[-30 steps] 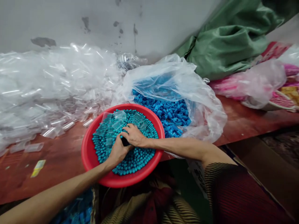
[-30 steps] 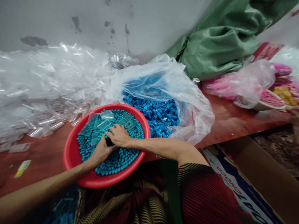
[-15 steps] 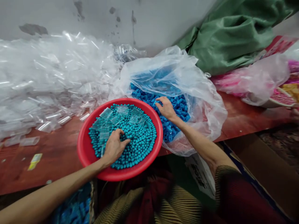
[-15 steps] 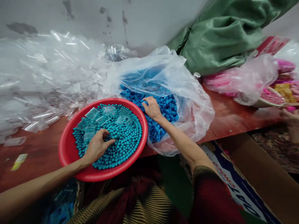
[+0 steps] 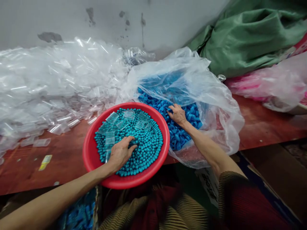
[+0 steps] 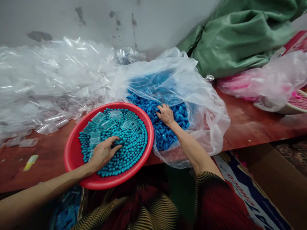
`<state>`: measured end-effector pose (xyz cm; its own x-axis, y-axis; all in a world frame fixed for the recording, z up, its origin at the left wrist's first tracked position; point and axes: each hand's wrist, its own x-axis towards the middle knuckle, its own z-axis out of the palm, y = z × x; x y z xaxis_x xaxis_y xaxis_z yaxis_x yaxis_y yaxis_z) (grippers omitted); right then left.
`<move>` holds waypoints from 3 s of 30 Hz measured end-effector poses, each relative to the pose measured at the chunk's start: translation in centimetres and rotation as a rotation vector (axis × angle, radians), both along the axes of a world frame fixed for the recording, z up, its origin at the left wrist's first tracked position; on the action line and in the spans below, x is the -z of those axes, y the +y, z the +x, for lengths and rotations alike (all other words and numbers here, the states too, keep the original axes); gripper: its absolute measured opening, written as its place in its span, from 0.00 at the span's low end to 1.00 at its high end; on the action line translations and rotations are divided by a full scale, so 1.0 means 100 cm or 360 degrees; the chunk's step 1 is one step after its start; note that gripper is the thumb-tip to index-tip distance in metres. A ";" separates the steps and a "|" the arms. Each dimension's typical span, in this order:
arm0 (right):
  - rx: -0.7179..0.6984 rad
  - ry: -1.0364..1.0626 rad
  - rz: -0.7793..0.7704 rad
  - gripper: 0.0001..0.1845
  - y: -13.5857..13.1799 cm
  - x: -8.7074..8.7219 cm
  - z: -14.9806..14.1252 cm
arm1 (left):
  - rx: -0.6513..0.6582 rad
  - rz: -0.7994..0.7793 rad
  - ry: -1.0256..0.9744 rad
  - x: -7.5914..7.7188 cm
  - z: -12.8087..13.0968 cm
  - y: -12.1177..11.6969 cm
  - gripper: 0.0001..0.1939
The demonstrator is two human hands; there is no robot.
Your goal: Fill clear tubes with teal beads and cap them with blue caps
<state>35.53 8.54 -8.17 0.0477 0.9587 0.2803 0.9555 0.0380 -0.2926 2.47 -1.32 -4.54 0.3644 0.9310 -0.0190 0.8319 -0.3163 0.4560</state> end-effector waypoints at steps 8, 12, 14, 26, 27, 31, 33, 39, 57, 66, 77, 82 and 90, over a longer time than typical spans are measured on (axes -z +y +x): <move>0.0121 0.0997 -0.0087 0.09 0.013 -0.035 0.010 | -0.0105 -0.0268 -0.0405 0.002 -0.001 0.008 0.14; 0.0049 0.1535 -0.0242 0.13 0.001 -0.070 -0.004 | -0.0081 -0.0337 -0.0449 -0.002 0.001 0.011 0.15; -0.0069 0.1899 -0.0407 0.13 -0.006 -0.085 -0.019 | -0.0088 -0.0358 -0.0442 -0.004 0.003 0.012 0.15; -0.0611 0.0873 -0.0311 0.14 -0.023 -0.091 -0.114 | -0.0137 -0.0403 -0.0548 -0.008 0.006 0.010 0.16; -0.0651 0.0856 -0.0290 0.14 -0.024 -0.091 -0.117 | -0.0146 -0.0411 -0.0582 -0.008 0.007 0.010 0.16; -0.0712 0.0865 -0.0115 0.12 -0.032 -0.095 -0.114 | -0.0200 -0.0418 -0.0736 -0.010 0.008 0.008 0.17; -0.0641 0.0908 -0.0068 0.12 -0.040 -0.099 -0.102 | -0.0247 -0.0419 -0.0789 -0.012 0.008 0.008 0.16; -0.0421 0.0963 -0.0127 0.11 -0.079 -0.099 -0.061 | -0.0329 -0.0422 -0.0871 -0.019 0.001 0.008 0.15; -0.1098 -0.0821 -0.0419 0.15 -0.090 -0.078 -0.124 | -0.0458 -0.1017 -0.1559 -0.032 -0.012 -0.009 0.24; -0.0979 -0.0555 -0.0288 0.09 -0.089 -0.095 -0.150 | -0.0388 -0.1210 -0.1444 -0.030 -0.010 -0.011 0.24; -0.1435 0.0425 -0.0149 0.18 -0.100 -0.072 -0.138 | -0.0405 -0.1341 -0.1544 -0.036 -0.016 -0.010 0.23; -0.1102 0.0669 -0.0013 0.20 -0.105 -0.072 -0.143 | -0.0317 -0.1302 -0.1541 -0.035 -0.012 -0.012 0.23; -0.0949 0.1093 -0.0270 0.11 -0.121 -0.072 -0.159 | -0.0306 -0.1254 -0.1609 -0.038 -0.013 -0.015 0.21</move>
<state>19.59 -3.58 -0.95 -0.3633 0.9037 0.2268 0.4065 0.3728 -0.8341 1.17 -2.80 -0.76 0.4012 0.8339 -0.3791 0.0135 0.4084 0.9127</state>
